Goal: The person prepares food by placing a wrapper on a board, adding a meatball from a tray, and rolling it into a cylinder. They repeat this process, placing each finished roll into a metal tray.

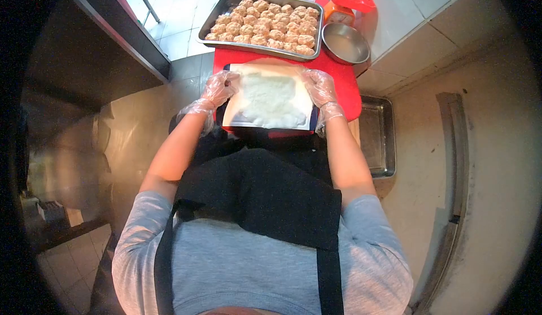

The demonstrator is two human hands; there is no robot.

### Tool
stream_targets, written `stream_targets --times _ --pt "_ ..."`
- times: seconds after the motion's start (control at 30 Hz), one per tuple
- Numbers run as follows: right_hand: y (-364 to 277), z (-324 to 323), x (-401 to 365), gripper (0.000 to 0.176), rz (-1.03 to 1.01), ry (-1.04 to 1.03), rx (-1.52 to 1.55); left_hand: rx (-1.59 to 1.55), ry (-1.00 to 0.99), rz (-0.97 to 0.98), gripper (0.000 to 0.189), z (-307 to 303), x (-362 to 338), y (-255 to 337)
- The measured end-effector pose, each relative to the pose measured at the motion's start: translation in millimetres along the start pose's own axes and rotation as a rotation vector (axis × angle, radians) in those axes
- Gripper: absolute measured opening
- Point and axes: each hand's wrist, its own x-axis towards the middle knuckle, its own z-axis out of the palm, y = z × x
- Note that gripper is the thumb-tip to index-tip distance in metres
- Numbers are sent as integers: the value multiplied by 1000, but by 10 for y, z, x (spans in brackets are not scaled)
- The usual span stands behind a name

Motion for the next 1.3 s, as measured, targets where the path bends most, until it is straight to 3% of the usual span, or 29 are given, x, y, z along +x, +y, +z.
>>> stream_targets --times 0.07,0.17,0.27,0.37,0.47,0.5,0.53,0.6,0.7,0.8,0.83,0.87,1.0,1.07,1.13,1.2,1.3 --pt "150 88 94 19 -89 29 157 -46 9 -12 41 -34 -81 4" --pt "-188 43 -27 17 68 16 159 -84 -11 -33 45 -18 -151 -47" --pt "-126 -9 -106 20 -55 48 32 -92 6 -55 39 -115 -211 131" --pt "-190 -76 -149 27 -246 152 -603 183 37 95 37 -7 -150 53" --pt "-542 118 -292 43 -427 210 -667 356 64 96 42 -127 -167 561" --pt "-498 216 -286 58 -479 140 -721 285 82 335 54 82 -127 312" --pt "-556 355 -365 69 -369 90 -873 229 48 436 64 61 -157 462" --pt "-410 519 -563 72 -378 41 -1026 474 -114 378 71 217 -310 570" --pt "-459 481 -633 67 -401 37 -1124 517 -296 271 74 61 -484 521" --pt "-681 323 -330 58 -333 -112 -936 395 -227 324 73 40 -471 295" --pt "-689 329 -106 46 -623 19 -852 358 -223 311 72 67 -426 165" --pt "-1122 356 58 44 -569 27 -695 387 -198 271 72 27 -401 155" --pt "-1783 744 1198 43 -834 -109 -620 369 -121 176 70 -48 -459 173" --pt "-1916 1075 1777 44 -843 -243 -698 321 -137 132 70 -31 -464 185" --pt "-2081 1376 2215 49 -723 -489 -751 288 -138 121 70 -61 -473 209" --pt "-1923 1653 2642 50 -735 -558 -969 242 -145 101 70 -91 -467 219" --pt "-1904 1927 2917 49 -529 -770 -975 179 -136 84 71 -120 -461 230"
